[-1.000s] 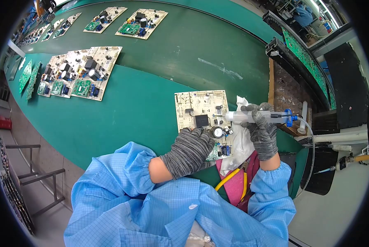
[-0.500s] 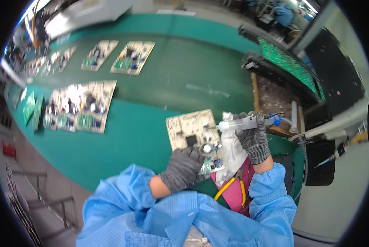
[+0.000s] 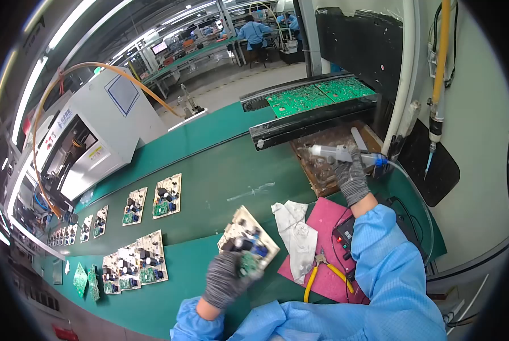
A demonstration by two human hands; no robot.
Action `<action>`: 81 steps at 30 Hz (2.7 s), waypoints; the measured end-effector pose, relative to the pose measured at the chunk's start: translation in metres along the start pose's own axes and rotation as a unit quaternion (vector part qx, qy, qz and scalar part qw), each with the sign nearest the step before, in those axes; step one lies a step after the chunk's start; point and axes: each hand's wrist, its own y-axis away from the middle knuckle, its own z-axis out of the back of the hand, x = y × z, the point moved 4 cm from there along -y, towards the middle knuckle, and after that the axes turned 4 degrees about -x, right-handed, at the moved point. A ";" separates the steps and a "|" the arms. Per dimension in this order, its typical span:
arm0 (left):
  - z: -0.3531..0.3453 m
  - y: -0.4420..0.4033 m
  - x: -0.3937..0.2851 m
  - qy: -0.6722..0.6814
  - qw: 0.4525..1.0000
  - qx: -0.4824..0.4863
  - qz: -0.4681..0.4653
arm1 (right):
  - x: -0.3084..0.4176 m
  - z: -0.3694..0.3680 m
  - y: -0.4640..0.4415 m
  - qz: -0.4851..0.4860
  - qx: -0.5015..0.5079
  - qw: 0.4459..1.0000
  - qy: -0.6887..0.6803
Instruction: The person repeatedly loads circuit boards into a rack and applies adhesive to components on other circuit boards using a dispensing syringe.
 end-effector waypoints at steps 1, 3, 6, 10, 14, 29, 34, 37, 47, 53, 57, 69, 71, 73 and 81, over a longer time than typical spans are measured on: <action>0.011 -0.003 0.004 0.045 0.998 -0.020 0.045 | 0.006 0.000 -0.001 0.018 -0.020 0.999 0.030; 0.024 -0.003 0.035 0.288 0.925 -0.005 0.248 | 0.019 -0.002 0.001 0.053 -0.057 0.993 0.093; 0.048 -0.027 0.079 0.414 0.874 -0.154 0.204 | 0.021 0.007 0.000 0.071 -0.113 0.983 0.129; 0.035 -0.061 0.110 0.711 0.611 -0.271 0.220 | 0.022 0.002 0.007 0.082 -0.134 0.976 0.149; 0.000 -0.054 0.172 0.747 0.593 -0.211 0.214 | 0.024 0.009 -0.002 0.111 -0.170 0.962 0.180; -0.030 -0.041 0.204 0.777 0.506 -0.243 0.286 | 0.024 0.010 -0.004 0.185 -0.161 0.919 0.309; -0.031 -0.039 0.205 0.790 0.497 -0.230 0.276 | 0.027 0.013 -0.006 0.240 -0.139 0.898 0.341; -0.031 -0.041 0.206 0.800 0.495 -0.220 0.257 | 0.025 0.009 -0.002 0.209 -0.097 0.937 0.264; -0.026 -0.040 0.208 0.812 0.516 -0.205 0.181 | 0.016 0.007 0.006 0.144 -0.145 0.959 0.195; 0.003 -0.056 0.199 0.790 0.577 -0.187 0.088 | 0.017 0.012 0.001 0.126 -0.154 0.964 0.178; -0.011 -0.078 0.203 0.490 0.823 -0.281 0.056 | 0.012 0.016 -0.006 0.115 -0.141 0.958 0.223; -0.027 -0.054 0.216 0.829 0.453 -0.230 0.234 | 0.006 0.020 -0.040 0.083 -0.068 0.951 0.290; -0.028 -0.056 0.217 0.811 0.461 -0.239 0.270 | 0.005 0.020 -0.037 0.087 -0.076 0.948 0.296; -0.032 -0.057 0.222 0.808 0.473 -0.234 0.262 | 0.005 0.022 -0.036 0.090 -0.084 0.945 0.304; -0.040 -0.060 0.234 0.804 0.475 -0.242 0.265 | 0.012 0.024 -0.037 0.099 -0.101 0.939 0.313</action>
